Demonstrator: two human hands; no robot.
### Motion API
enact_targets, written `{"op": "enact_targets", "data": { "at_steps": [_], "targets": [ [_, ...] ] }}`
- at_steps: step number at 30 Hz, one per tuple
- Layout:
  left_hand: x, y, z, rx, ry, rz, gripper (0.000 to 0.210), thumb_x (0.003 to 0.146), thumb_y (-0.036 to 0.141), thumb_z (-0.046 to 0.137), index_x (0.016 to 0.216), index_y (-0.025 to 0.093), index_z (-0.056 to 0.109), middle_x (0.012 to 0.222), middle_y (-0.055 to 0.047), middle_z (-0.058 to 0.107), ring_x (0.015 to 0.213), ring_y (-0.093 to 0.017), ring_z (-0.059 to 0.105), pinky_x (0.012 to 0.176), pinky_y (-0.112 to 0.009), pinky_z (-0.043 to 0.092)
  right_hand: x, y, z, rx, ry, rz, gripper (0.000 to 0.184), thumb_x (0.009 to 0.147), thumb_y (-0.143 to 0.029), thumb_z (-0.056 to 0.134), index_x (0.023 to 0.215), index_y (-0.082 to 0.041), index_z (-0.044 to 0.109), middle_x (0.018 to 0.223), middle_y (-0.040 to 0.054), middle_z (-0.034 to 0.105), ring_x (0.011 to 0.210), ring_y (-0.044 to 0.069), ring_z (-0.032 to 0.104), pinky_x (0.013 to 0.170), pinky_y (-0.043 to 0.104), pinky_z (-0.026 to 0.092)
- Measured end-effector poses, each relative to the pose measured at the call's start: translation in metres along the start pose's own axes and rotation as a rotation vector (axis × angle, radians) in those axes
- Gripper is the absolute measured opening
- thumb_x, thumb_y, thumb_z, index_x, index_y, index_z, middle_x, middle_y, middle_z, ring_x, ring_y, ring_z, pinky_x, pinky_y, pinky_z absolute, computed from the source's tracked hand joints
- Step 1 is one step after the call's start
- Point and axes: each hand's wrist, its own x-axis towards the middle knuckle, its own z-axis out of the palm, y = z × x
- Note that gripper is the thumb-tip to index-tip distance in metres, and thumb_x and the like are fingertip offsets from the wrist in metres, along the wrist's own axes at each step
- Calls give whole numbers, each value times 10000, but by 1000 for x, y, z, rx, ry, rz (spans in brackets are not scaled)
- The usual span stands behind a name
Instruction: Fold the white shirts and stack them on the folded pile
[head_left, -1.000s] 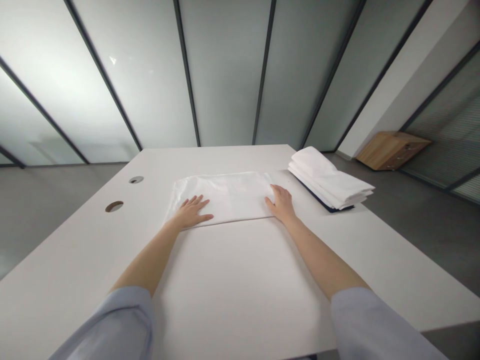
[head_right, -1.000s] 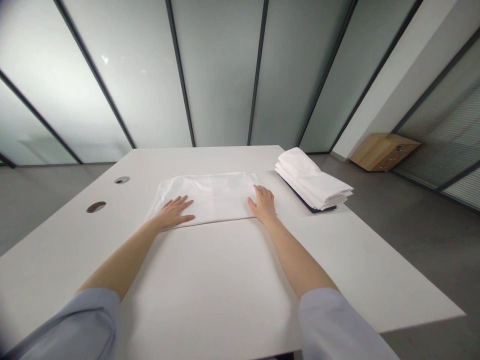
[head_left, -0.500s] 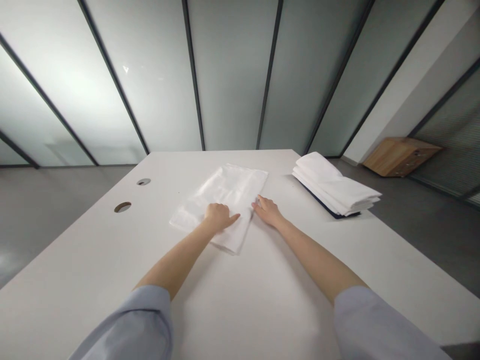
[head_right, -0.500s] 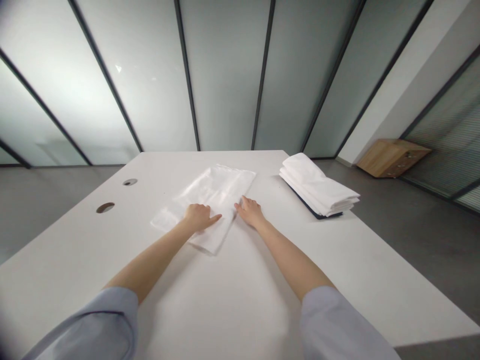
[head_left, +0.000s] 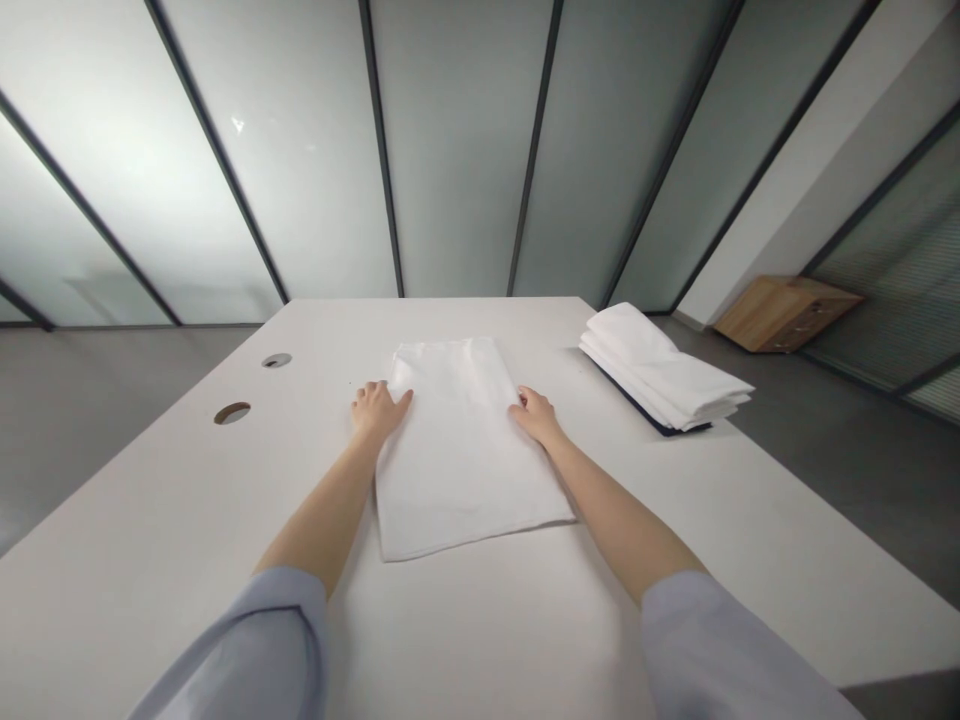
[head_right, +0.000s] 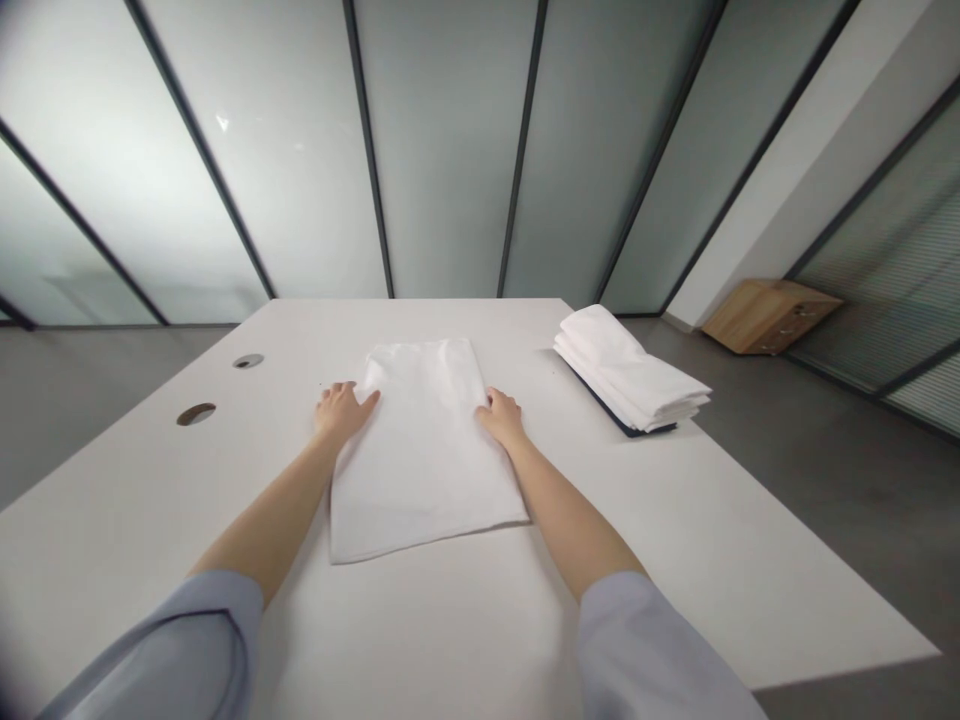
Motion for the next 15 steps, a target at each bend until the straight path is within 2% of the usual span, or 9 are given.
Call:
{"op": "enact_targets", "data": {
  "at_steps": [2, 4, 7, 10, 13, 15],
  "targets": [
    [1, -8, 3, 46, -70, -59, 736, 830, 685, 343, 1231, 114, 578, 1296, -233, 550, 1243, -394, 454, 977, -507, 386, 0, -1, -3, 32, -35, 34, 328, 820, -287, 496, 1129, -240, 596, 1057, 38, 691, 988, 230, 613, 847, 322, 434],
    [-1, -6, 6, 58, -111, -29, 773, 816, 715, 325, 1209, 104, 588, 1292, -239, 552, 1242, -400, 454, 994, -512, 373, 1, -2, -5, 38, -54, 72, 273, 825, -337, 503, 1048, -237, 623, 993, 44, 702, 952, 241, 625, 828, 330, 440],
    [-4, 4, 10, 24, -123, 33, 693, 812, 668, 394, 1211, 133, 578, 1304, -206, 560, 1251, -373, 458, 1015, -481, 371, 2, -3, -5, 64, -69, 105, 295, 848, -424, 495, 1007, -224, 641, 1024, 73, 699, 965, 249, 627, 826, 330, 443],
    [1, 8, 12, -43, -136, 26, 595, 792, 592, 503, 1191, 157, 576, 1313, -191, 560, 1259, -370, 458, 1017, -481, 375, 3, -2, -5, 124, -53, 106, 295, 841, -391, 516, 1031, -198, 632, 1054, 91, 692, 973, 242, 626, 812, 310, 448],
    [9, 6, 10, -265, -176, 3, 501, 766, 510, 605, 1147, 187, 578, 1254, -173, 606, 1211, -349, 522, 984, -455, 418, 5, 0, -3, 273, -27, 111, 279, 829, -326, 510, 1045, -180, 609, 1015, 87, 696, 926, 220, 636, 790, 294, 459],
    [12, 3, 5, -580, -278, -29, 482, 766, 458, 642, 1168, 210, 548, 1148, -137, 666, 1094, -299, 614, 905, -406, 485, 6, 2, 0, 420, -21, 135, 284, 832, -317, 487, 1058, -180, 588, 970, 70, 697, 872, 202, 642, 755, 283, 470]
  ]
}}
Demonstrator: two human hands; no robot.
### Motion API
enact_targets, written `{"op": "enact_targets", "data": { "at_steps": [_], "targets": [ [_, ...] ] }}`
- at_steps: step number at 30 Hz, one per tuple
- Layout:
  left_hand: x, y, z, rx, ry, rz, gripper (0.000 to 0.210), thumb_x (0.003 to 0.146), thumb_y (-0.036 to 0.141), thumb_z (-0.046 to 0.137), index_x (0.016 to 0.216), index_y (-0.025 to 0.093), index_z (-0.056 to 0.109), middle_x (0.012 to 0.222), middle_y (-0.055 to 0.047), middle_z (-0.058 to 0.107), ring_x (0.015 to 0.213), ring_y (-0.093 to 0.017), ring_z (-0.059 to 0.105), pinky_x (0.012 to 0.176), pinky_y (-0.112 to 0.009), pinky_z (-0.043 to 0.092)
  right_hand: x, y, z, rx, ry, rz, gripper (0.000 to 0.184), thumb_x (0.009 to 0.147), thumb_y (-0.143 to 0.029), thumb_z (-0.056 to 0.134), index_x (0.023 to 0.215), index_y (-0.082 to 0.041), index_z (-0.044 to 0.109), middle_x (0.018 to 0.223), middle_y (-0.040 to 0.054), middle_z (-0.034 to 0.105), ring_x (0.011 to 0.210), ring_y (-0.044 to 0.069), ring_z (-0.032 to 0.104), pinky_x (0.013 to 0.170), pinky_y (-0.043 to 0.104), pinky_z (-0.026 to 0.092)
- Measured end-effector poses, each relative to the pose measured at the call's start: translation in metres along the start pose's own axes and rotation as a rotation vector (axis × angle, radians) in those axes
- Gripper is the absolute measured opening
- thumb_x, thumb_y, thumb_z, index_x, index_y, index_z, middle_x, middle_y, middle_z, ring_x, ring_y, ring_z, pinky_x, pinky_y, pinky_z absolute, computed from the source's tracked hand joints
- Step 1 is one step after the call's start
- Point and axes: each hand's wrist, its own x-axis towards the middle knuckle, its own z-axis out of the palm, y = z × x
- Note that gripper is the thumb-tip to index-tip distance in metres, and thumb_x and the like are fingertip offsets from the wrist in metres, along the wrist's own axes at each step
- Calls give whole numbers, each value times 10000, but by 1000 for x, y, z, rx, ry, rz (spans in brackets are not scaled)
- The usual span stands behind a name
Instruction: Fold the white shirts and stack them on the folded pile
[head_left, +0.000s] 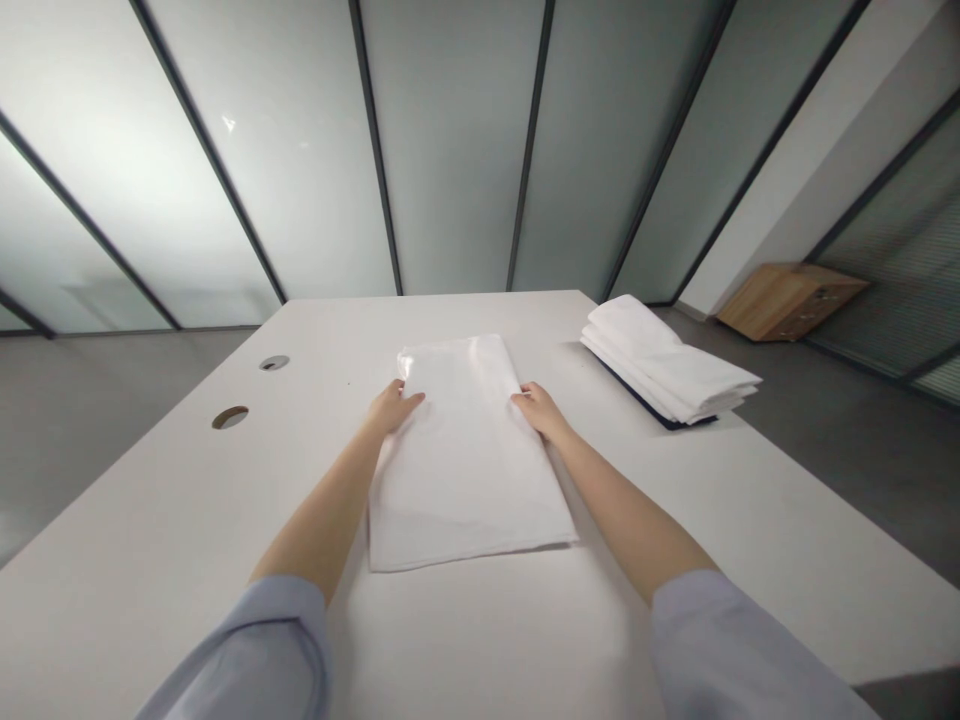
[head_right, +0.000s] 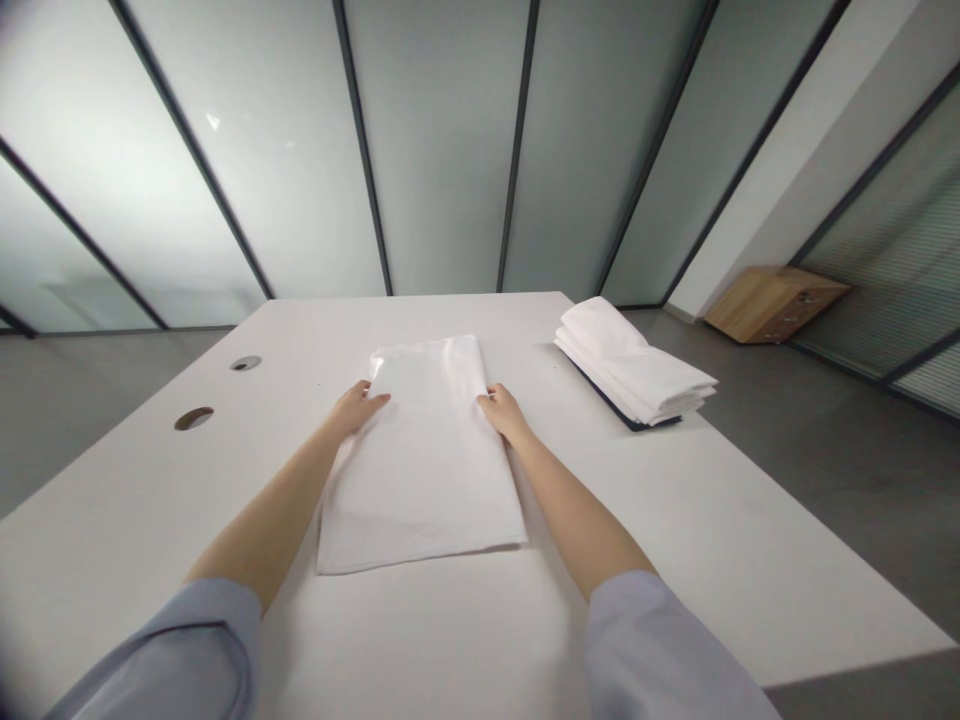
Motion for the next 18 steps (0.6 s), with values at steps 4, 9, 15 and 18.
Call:
{"op": "enact_targets", "data": {
  "at_steps": [4, 9, 15, 18],
  "targets": [
    [-2, 1, -7, -608, -252, -126, 592, 776, 369, 673, 1293, 220, 426, 981, -90, 713, 842, -222, 697, 731, -352, 566, 2, 6, 4, 175, 14, 38, 294, 843, -381, 470, 1054, -197, 561, 881, 35, 686, 807, 193, 640, 690, 277, 483],
    [-1, -6, -4, -821, -182, -206, 708, 718, 229, 712, 1343, 182, 382, 989, -104, 705, 820, -218, 700, 728, -353, 577, 2, 11, 6, 301, 18, 101, 374, 792, -320, 499, 1150, -211, 509, 874, 21, 676, 744, 187, 640, 642, 275, 489],
    [6, -10, 4, -613, 128, -216, 442, 798, 299, 622, 1205, 186, 492, 919, -68, 682, 792, -180, 680, 676, -298, 552, 2, 12, 0, 420, 87, 163, 552, 737, -304, 500, 1283, -233, 456, 887, 18, 680, 683, 190, 631, 602, 281, 491],
    [3, -10, 3, -615, 91, -190, 392, 834, 273, 531, 1219, 216, 482, 842, -34, 671, 711, -168, 666, 611, -289, 544, 3, 13, -6, 408, 33, 122, 555, 731, -281, 473, 1284, -237, 487, 853, 2, 678, 671, 178, 620, 603, 268, 487]
  ]
}}
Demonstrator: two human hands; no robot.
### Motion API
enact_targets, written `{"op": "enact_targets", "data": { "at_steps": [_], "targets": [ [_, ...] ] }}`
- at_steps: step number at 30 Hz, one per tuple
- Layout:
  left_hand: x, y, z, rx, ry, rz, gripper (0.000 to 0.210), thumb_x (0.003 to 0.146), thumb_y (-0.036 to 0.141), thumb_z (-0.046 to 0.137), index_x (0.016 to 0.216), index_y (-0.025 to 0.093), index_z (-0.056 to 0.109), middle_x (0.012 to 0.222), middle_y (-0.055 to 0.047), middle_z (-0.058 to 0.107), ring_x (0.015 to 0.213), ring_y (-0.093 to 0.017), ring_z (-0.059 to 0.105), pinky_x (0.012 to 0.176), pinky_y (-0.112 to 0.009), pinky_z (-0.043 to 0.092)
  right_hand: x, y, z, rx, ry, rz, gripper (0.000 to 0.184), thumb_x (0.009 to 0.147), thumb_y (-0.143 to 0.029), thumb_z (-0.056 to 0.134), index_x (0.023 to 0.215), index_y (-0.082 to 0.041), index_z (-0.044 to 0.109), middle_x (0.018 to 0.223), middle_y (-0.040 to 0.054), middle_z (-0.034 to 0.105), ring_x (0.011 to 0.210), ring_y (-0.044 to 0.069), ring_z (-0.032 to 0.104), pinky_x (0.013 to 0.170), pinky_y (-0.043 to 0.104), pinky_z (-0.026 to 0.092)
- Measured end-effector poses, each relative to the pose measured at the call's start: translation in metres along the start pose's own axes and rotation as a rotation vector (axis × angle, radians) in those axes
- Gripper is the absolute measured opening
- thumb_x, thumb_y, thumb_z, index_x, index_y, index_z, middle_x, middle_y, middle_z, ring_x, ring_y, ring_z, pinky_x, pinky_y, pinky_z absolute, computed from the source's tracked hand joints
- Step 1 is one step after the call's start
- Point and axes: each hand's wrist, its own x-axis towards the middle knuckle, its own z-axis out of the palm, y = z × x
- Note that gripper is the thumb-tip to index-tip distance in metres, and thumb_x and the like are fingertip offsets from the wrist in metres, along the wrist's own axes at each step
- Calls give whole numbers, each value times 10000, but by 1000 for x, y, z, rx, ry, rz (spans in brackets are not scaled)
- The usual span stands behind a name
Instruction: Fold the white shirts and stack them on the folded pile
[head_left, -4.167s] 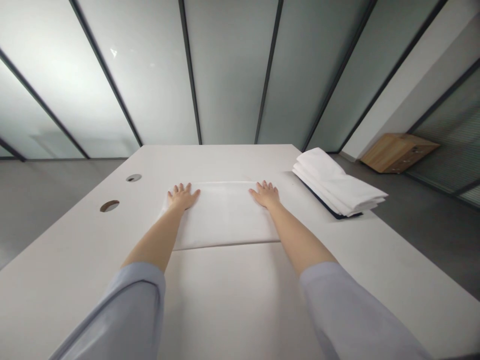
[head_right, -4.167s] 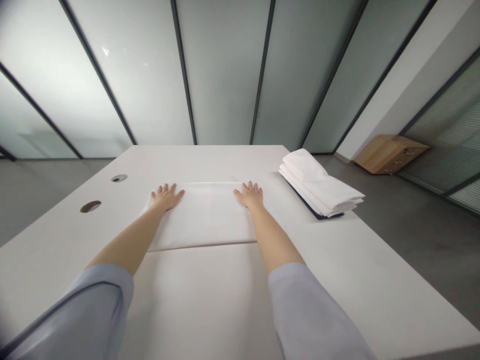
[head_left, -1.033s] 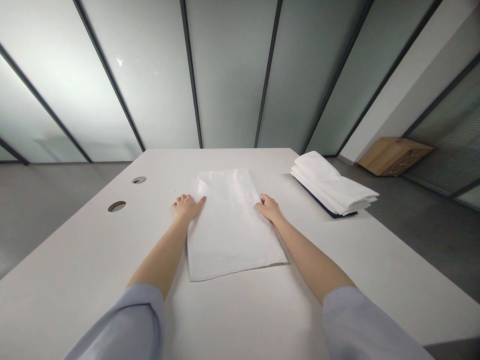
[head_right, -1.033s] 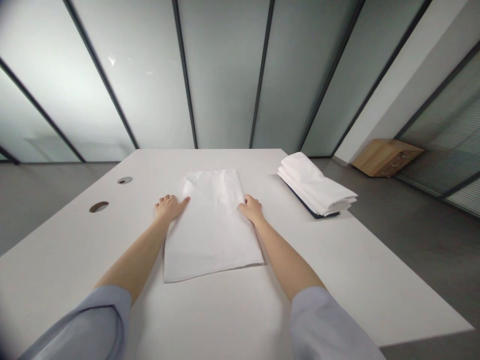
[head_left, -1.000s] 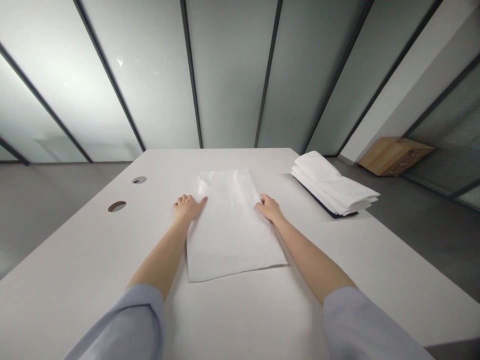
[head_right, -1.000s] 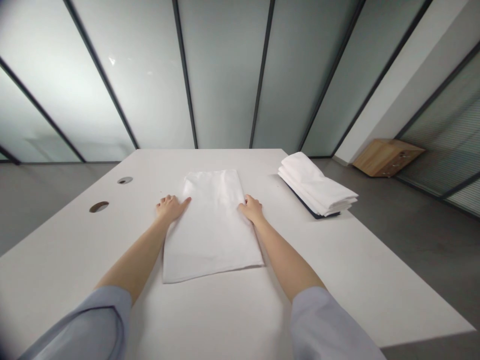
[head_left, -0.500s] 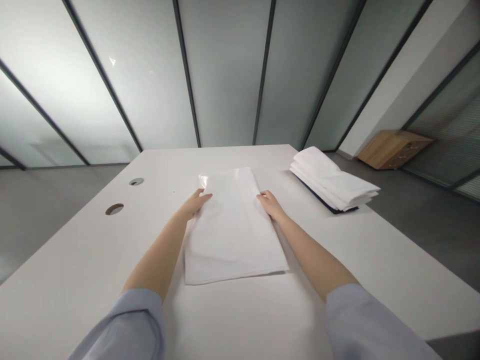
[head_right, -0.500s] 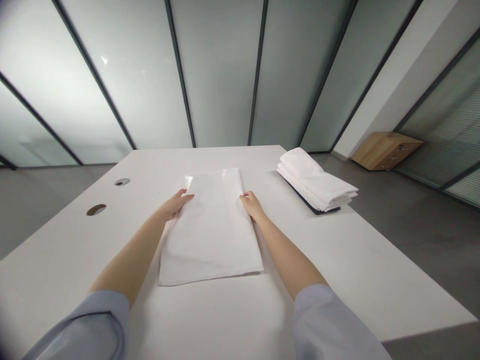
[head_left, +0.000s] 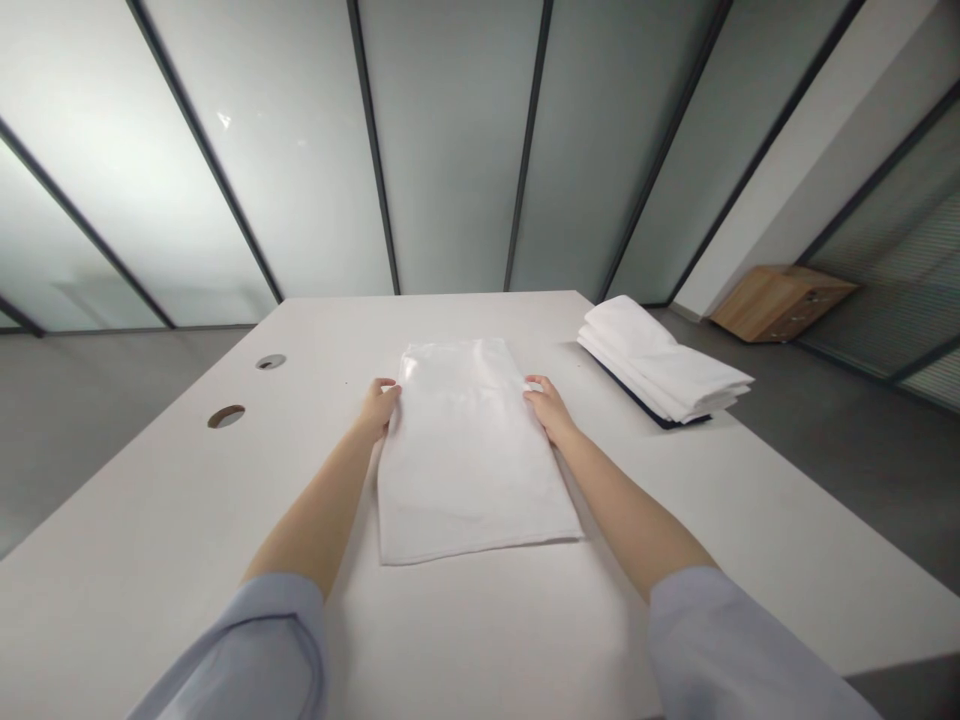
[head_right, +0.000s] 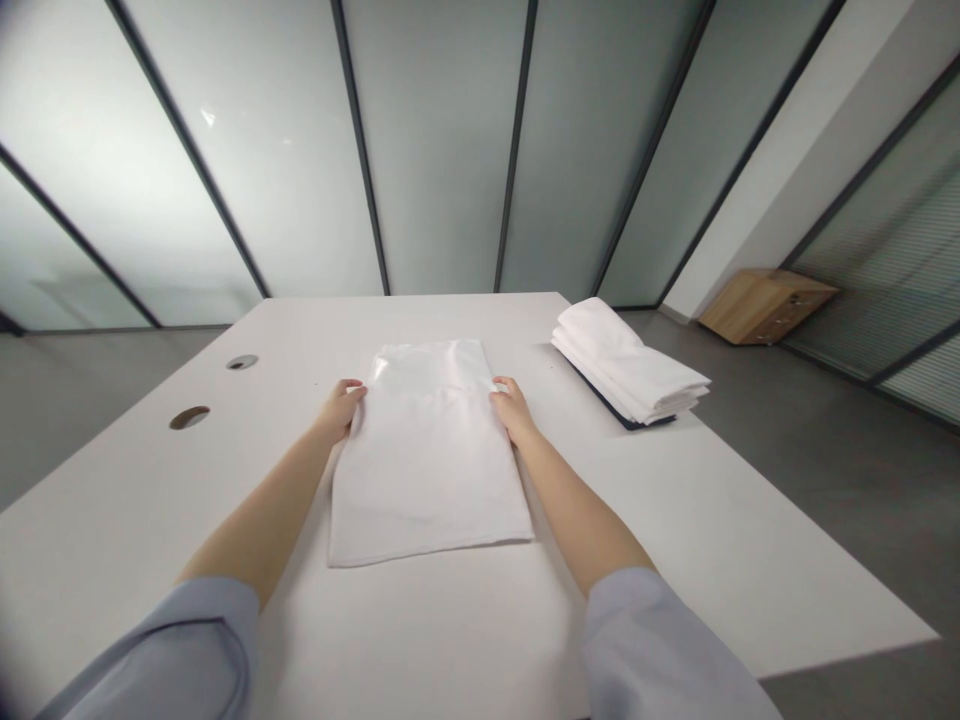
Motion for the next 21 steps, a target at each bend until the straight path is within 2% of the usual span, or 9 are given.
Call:
{"op": "enact_targets", "data": {
  "at_steps": [4, 6, 9, 13, 15, 17, 19, 21],
  "targets": [
    [-9, 1, -9, -160, -369, 14, 537, 797, 293, 564, 1317, 275, 434, 850, -7, 685, 691, -162, 665, 629, -302, 557, -1, -3, -5, -9, -103, -36, 510, 726, -265, 460, 1219, -219, 585, 925, 19, 699, 740, 174, 629, 678, 268, 497],
    [-12, 1, -12, -186, -469, 3, 635, 734, 244, 611, 1345, 285, 439, 872, -3, 694, 700, -155, 668, 657, -301, 561, -2, -4, -5, 16, -137, -34, 504, 717, -261, 472, 1198, -211, 617, 942, 24, 709, 750, 178, 632, 699, 276, 497],
    [-11, 2, -10, -179, -434, -43, 580, 685, 176, 602, 1262, 214, 563, 863, -23, 704, 681, -147, 664, 661, -284, 555, -3, -4, -5, 76, -162, -12, 486, 694, -246, 498, 1152, -204, 656, 921, 19, 718, 738, 180, 632, 714, 284, 497],
    [-8, 4, -6, -117, -319, -67, 384, 715, 222, 606, 1084, 145, 677, 860, -55, 710, 687, -150, 656, 633, -258, 540, -1, -2, -5, 135, -123, -4, 439, 675, -224, 519, 1080, -202, 687, 887, 5, 723, 727, 165, 630, 741, 275, 498],
    [-10, 6, -6, -78, -359, -48, 388, 732, 283, 640, 1098, 160, 676, 930, -63, 715, 754, -161, 664, 653, -254, 538, 0, -2, -6, 149, -133, -2, 419, 682, -218, 523, 1065, -208, 692, 859, -3, 721, 707, 157, 627, 726, 267, 501],
    [-13, 8, -9, -27, -467, -27, 481, 711, 318, 699, 1171, 186, 646, 1016, -65, 711, 833, -173, 669, 703, -262, 540, 0, -2, -7, 153, -174, 5, 403, 695, -217, 535, 1068, -215, 690, 840, -6, 720, 690, 150, 625, 704, 258, 504],
    [-15, 9, -11, 23, -561, 1, 606, 652, 286, 761, 1233, 210, 607, 1072, -61, 700, 867, -178, 669, 747, -275, 540, -1, -3, -9, 152, -228, 13, 405, 703, -209, 560, 1090, -223, 681, 849, -4, 721, 688, 145, 630, 692, 250, 508],
    [-15, 8, -12, 54, -587, 26, 670, 606, 229, 782, 1248, 210, 591, 1046, -54, 702, 830, -171, 673, 751, -283, 543, -2, -3, -10, 157, -266, 22, 430, 702, -185, 583, 1123, -221, 664, 861, 4, 723, 695, 146, 641, 684, 251, 515]
  ]
}}
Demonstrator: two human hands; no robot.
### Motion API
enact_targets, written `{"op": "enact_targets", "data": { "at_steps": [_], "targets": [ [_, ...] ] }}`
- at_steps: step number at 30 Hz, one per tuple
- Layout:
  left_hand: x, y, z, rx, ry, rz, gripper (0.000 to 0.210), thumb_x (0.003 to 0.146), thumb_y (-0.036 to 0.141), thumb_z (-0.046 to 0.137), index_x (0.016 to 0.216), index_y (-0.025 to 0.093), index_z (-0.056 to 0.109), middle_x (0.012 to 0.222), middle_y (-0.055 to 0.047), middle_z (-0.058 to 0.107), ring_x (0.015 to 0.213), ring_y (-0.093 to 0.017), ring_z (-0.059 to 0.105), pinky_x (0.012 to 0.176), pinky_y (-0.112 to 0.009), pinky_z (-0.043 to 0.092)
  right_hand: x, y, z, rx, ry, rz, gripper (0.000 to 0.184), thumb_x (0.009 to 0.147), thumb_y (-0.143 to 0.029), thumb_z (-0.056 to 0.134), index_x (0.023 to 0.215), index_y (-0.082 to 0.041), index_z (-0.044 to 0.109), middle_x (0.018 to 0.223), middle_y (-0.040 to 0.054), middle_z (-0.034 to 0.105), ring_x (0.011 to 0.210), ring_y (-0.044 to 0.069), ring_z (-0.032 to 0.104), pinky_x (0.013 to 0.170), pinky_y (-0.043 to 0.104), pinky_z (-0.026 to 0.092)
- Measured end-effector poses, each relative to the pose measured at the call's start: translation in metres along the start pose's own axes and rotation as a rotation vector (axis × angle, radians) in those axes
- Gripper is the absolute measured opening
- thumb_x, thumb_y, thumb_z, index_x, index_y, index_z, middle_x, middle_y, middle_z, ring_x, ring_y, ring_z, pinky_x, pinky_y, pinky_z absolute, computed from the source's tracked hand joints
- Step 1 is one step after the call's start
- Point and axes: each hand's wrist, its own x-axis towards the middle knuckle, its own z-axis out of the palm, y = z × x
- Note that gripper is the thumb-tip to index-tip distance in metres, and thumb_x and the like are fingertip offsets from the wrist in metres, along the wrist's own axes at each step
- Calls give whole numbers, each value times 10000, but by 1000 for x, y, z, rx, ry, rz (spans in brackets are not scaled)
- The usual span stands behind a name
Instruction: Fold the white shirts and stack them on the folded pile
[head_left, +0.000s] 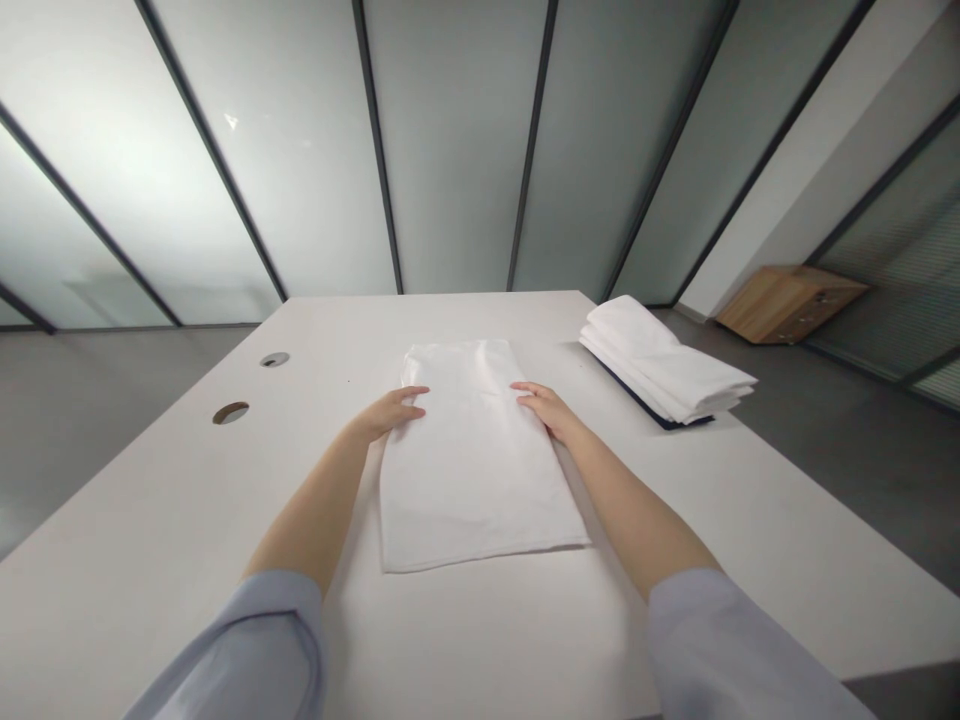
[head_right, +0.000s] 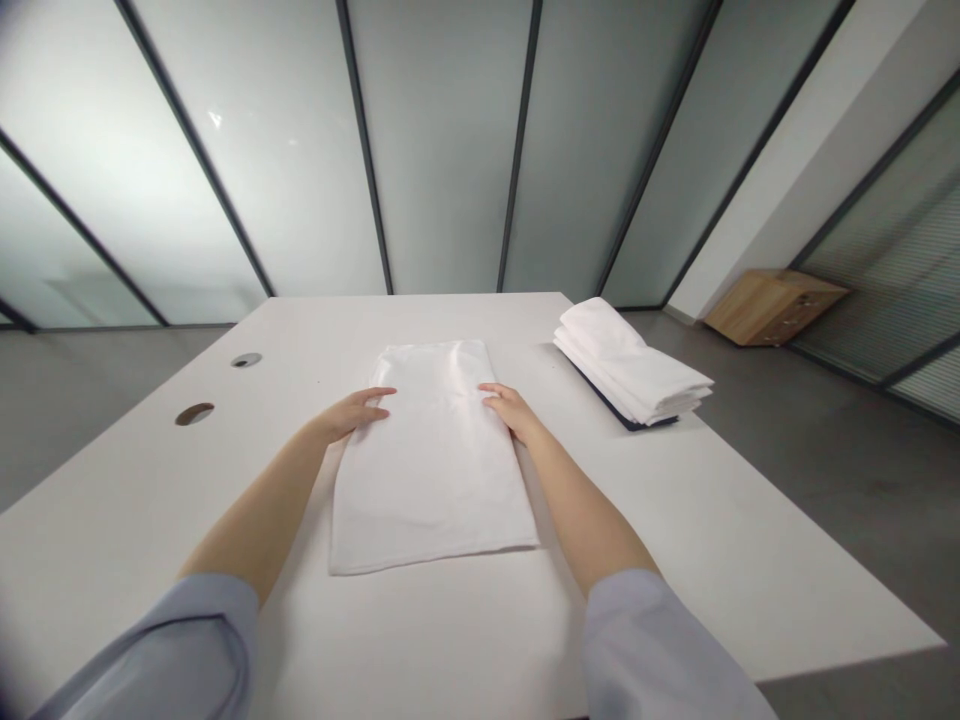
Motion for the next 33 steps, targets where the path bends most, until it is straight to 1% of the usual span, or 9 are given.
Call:
{"op": "enact_targets", "data": {
  "at_steps": [5, 12, 17, 19, 21, 25, 27, 30, 33],
  "targets": [
    [3, -2, -1, -38, 68, -30, 695, 627, 172, 724, 1293, 180, 527, 785, -15, 682, 650, -149, 657, 673, -296, 551, -3, -1, -3, 85, -74, -11, 495, 715, -149, 596, 1208, -191, 611, 913, 40, 728, 765, 164, 667, 714, 278, 540],
    [-1, 1, -3, 70, 30, -14, 747, 614, 175, 661, 1337, 182, 475, 1008, -58, 691, 815, -184, 673, 749, -323, 550, -1, -2, -11, -112, -140, -94, 646, 639, -49, 566, 1269, -189, 577, 1111, 53, 698, 965, 180, 654, 882, 297, 506],
    [12, 2, -7, 561, 257, 140, 554, 620, 188, 627, 1171, 138, 624, 1088, -84, 681, 982, -237, 644, 874, -339, 507, 8, -6, -9, -622, 0, -249, 469, 691, -81, 606, 1147, -175, 662, 1084, 75, 698, 974, 212, 642, 907, 326, 477],
    [14, 4, -9, 768, 278, 181, 471, 653, 205, 611, 1118, 146, 658, 1029, -75, 695, 976, -248, 641, 891, -353, 498, 8, -8, -7, -780, 55, -334, 363, 719, -94, 601, 1059, -184, 693, 1068, 81, 695, 985, 221, 631, 919, 336, 462],
    [12, 7, -11, 952, 289, 238, 405, 690, 234, 604, 1084, 175, 680, 1016, -81, 693, 1011, -267, 626, 927, -390, 479, 6, -12, -4, -896, 120, -439, 272, 741, -106, 587, 971, -187, 706, 1033, 93, 684, 992, 233, 614, 924, 351, 452],
    [-5, 21, -12, 1240, 421, 465, 277, 721, 302, 625, 971, 232, 719, 1312, -105, 560, 1329, -336, 391, 1107, -501, 288, -6, -24, -6, -948, 215, -695, 213, 729, -99, 558, 878, -188, 682, 1079, 121, 635, 1048, 258, 559, 928, 388, 435],
    [-17, 34, -12, 1295, 378, 481, 274, 751, 322, 593, 984, 238, 710, 1308, -87, 572, 1320, -322, 409, 1126, -508, 244, -15, -33, -10, -875, 167, -758, 222, 723, -103, 540, 887, -200, 654, 1069, 99, 641, 1005, 240, 567, 881, 370, 450],
    [-34, 62, -16, 1252, 195, 395, 363, 790, 406, 530, 1060, 214, 679, 1063, -74, 690, 1038, -266, 614, 999, -428, 410, -26, -50, -22, -720, 97, -713, 155, 762, -180, 524, 885, -214, 612, 843, 29, 648, 776, 192, 573, 685, 293, 455],
    [-43, 92, -24, 1136, 80, 366, 461, 776, 549, 524, 1043, 208, 682, 979, -48, 707, 892, -231, 639, 806, -315, 489, -28, -68, -34, -565, 88, -716, 110, 763, -259, 555, 852, -203, 589, 726, -7, 595, 669, 161, 525, 593, 254, 402]
  ]
}}
